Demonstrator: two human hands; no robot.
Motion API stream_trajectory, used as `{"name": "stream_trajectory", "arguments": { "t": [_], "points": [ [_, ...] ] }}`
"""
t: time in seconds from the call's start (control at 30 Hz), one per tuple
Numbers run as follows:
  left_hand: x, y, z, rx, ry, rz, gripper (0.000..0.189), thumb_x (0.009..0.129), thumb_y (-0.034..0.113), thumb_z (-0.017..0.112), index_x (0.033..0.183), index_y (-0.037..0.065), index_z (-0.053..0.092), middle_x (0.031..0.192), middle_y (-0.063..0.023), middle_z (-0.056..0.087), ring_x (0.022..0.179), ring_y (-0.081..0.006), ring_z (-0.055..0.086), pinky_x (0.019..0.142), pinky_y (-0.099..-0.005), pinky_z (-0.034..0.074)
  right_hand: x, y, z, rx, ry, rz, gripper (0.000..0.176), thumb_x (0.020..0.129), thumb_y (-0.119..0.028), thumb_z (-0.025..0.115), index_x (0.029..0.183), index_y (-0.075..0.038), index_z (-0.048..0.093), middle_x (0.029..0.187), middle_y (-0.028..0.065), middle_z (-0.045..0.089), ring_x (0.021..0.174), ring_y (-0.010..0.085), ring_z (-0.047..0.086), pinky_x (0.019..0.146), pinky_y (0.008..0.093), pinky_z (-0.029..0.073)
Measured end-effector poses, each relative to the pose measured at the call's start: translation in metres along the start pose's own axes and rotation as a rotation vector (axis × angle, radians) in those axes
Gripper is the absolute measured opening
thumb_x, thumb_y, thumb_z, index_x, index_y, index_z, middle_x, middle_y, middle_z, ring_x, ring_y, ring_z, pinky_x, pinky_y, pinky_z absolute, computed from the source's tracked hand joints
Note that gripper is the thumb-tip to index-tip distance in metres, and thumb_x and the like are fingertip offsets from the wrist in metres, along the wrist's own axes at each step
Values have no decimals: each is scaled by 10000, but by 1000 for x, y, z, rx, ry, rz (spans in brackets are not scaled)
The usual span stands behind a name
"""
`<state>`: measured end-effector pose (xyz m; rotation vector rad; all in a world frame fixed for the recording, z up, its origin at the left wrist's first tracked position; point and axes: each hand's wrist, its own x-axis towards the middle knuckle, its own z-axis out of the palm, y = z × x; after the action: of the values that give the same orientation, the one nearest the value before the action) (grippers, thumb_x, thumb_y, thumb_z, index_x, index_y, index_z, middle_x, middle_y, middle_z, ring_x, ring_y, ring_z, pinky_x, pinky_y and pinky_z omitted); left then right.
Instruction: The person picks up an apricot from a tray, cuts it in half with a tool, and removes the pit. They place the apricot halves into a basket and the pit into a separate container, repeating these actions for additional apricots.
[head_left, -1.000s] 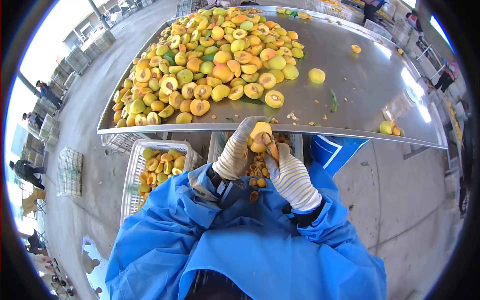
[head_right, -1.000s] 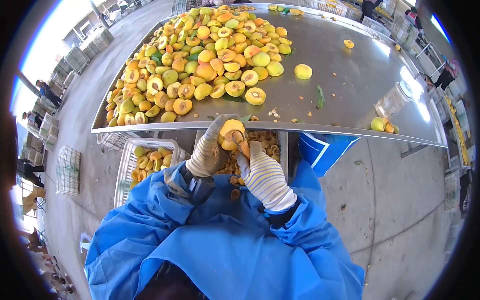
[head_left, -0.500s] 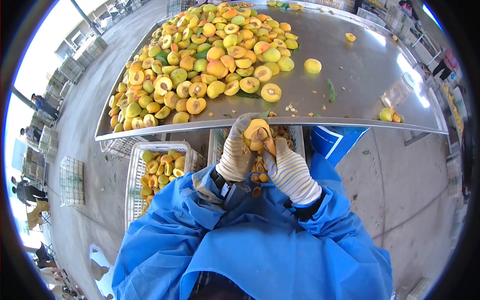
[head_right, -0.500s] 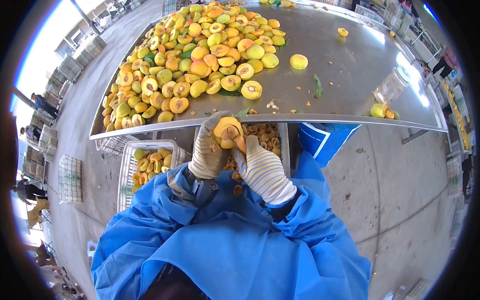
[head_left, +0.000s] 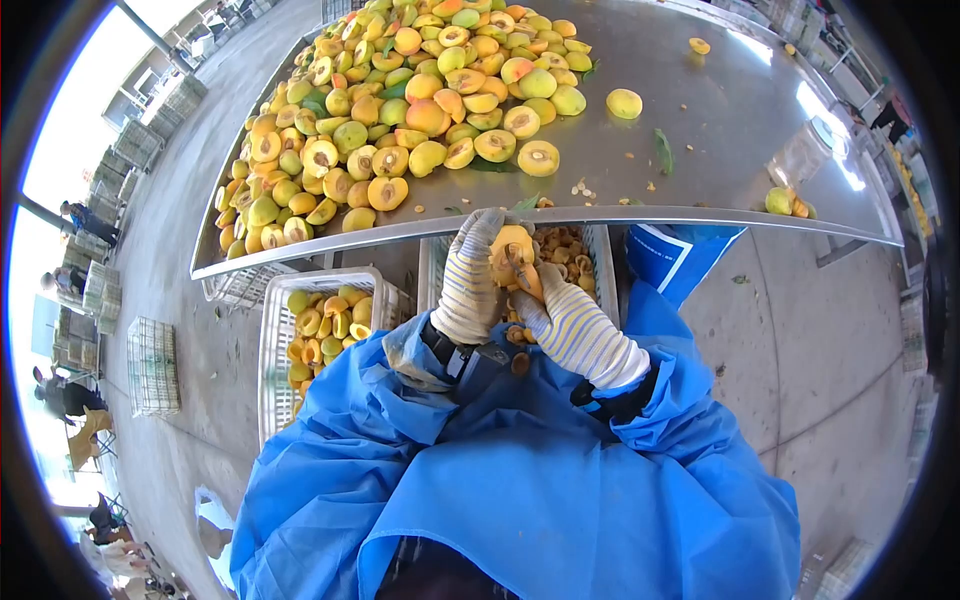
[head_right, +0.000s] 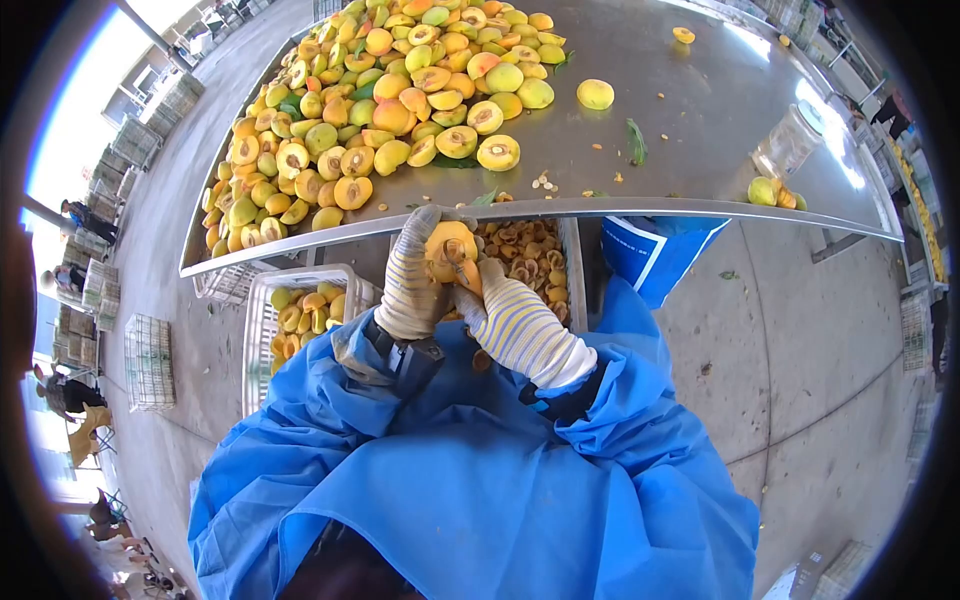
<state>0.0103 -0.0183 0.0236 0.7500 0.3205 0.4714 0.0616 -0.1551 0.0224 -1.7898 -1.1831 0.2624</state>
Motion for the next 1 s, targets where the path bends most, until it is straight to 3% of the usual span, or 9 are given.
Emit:
{"name": "stream_trajectory", "arguments": {
  "t": [0.13,0.23,0.37,0.57,0.7,0.73,0.83,0.97,1.0],
  "points": [
    [-3,2,9,111,-9,74,367,905,386,651,1017,38,622,920,-116,673,791,-212,663,717,-337,559,-1,-23,-35,860,-374,653,281,977,-332,564,1104,-83,532,654,-14,503,450,85,467,437,268,424],
    [0,4,8,150,-70,75,361,910,387,648,1002,39,633,918,-121,676,777,-210,664,698,-337,562,-1,-21,-41,1066,-416,761,275,979,-322,559,1106,-79,539,626,-18,477,398,82,415,388,262,402],
    [7,-14,2,259,-19,213,346,911,378,648,963,36,649,904,-129,679,742,-213,663,672,-343,563,-4,-27,-36,826,-348,723,282,981,-331,549,1130,-91,534,634,-19,480,406,83,422,379,254,386],
    [4,6,8,281,-134,-96,349,896,388,661,899,39,658,863,-127,677,741,-204,651,668,-328,544,-6,-12,-45,981,-478,787,278,985,-320,543,1145,-94,520,648,-10,485,418,82,432,360,261,373],
    [13,1,-1,403,-210,-130,395,879,425,669,908,31,647,844,-140,672,711,-229,659,636,-337,546,-14,-5,-19,638,-270,429,296,981,-339,549,1144,-95,516,647,-11,478,415,92,420,363,261,375],
    [13,1,-1,392,-218,-140,399,879,426,669,909,29,646,842,-140,672,700,-232,659,629,-340,547,-17,-18,-31,841,-342,717,246,973,-377,559,1036,-139,546,632,-30,458,416,80,399,365,244,338],
    [8,3,4,353,-205,-132,406,882,428,666,910,23,643,837,-140,671,671,-237,658,614,-346,549,-14,-14,-44,1207,-455,926,228,965,-417,566,929,-194,536,614,-48,439,415,65,368,366,225,289],
    [5,2,12,312,-131,-118,405,892,426,657,915,22,640,835,-139,669,664,-233,656,616,-349,549,-12,-9,-46,1243,-498,888,250,958,-447,570,896,-210,519,605,-52,444,411,58,359,362,213,267],
    [4,2,12,302,-114,-124,405,894,427,654,917,23,640,835,-139,669,666,-231,655,618,-349,549,-15,-1,-33,1013,-369,675,247,960,-442,568,904,-206,522,605,-51,448,410,58,361,362,210,270]
  ]
}}
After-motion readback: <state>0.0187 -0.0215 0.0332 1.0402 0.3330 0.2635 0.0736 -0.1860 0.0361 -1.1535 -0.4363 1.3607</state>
